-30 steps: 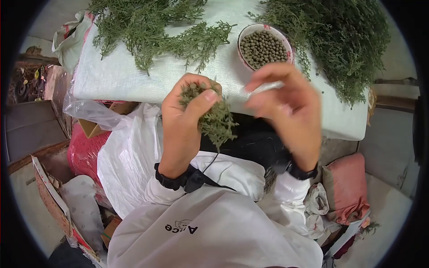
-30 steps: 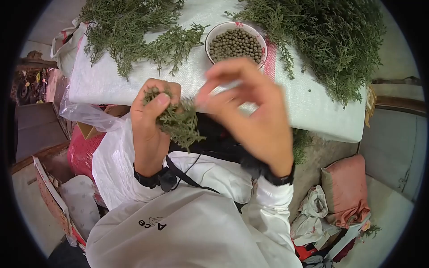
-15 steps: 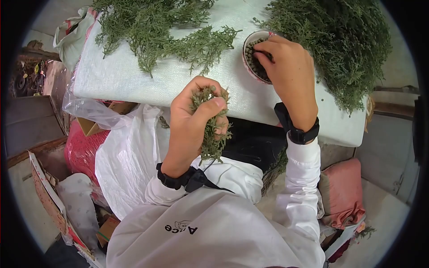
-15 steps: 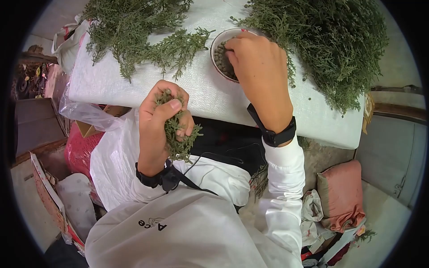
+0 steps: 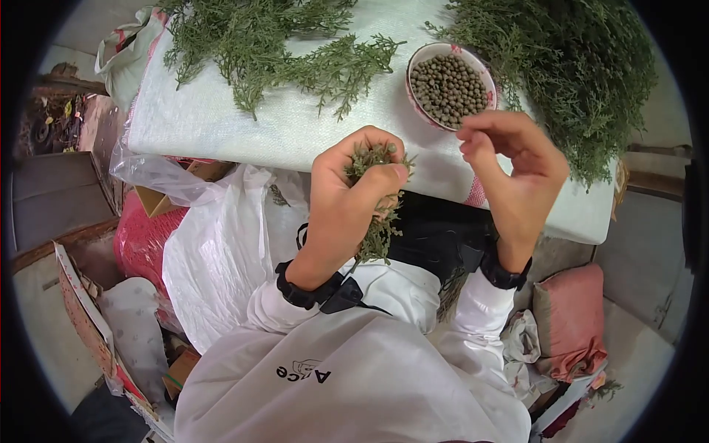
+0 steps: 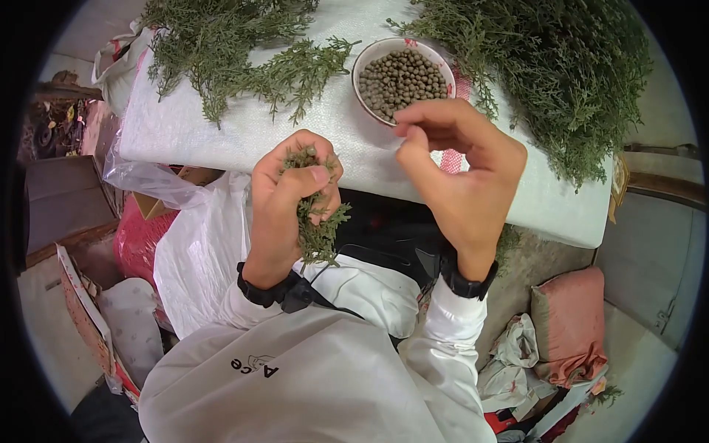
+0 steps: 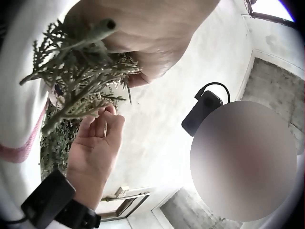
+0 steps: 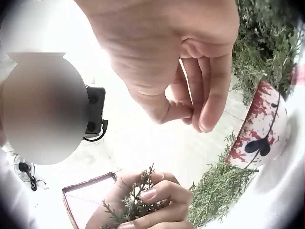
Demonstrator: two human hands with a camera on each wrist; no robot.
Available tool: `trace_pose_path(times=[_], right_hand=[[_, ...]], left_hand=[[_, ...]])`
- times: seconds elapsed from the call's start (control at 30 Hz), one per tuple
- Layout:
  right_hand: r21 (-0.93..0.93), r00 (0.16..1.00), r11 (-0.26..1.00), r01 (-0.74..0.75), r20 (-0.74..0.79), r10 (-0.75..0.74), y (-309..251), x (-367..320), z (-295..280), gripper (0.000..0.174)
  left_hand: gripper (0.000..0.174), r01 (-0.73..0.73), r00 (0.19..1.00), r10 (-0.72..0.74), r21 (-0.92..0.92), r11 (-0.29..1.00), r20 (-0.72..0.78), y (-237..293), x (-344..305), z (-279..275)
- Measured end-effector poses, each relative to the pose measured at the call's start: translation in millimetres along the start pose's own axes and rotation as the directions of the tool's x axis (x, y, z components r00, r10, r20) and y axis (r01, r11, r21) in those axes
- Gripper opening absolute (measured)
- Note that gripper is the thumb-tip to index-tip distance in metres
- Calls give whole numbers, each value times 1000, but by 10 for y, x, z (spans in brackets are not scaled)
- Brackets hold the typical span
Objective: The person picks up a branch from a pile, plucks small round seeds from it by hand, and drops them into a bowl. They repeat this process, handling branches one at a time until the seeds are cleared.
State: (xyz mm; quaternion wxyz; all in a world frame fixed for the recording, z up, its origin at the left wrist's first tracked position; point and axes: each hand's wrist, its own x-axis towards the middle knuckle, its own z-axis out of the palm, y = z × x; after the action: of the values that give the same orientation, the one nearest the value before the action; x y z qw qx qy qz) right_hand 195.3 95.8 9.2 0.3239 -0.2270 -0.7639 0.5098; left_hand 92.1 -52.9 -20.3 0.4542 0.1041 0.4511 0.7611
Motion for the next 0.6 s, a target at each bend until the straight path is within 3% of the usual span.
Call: trace_pose_path(times=[0.1,0.2,0.33,0.6], right_hand=[[133,996,991,-20,-82,31,7,-185,-32,11],[382,963,885,-264,55,264,4,-351,-16,15],[439,952,858,-268,-16,306,-3,-566,157,17],[553,945,803,-222,-81,317,51,-730,153,19]], left_hand=[[3,17,1000,-17,9,1000,11,-18,-38,32],[4,-44,999,45,56,997,-27,-51,-51,85],[5,-114,992,120,107,988,-44,-128,-60,153],[6,-70,997,65,94,993,52,-155,-75,212]])
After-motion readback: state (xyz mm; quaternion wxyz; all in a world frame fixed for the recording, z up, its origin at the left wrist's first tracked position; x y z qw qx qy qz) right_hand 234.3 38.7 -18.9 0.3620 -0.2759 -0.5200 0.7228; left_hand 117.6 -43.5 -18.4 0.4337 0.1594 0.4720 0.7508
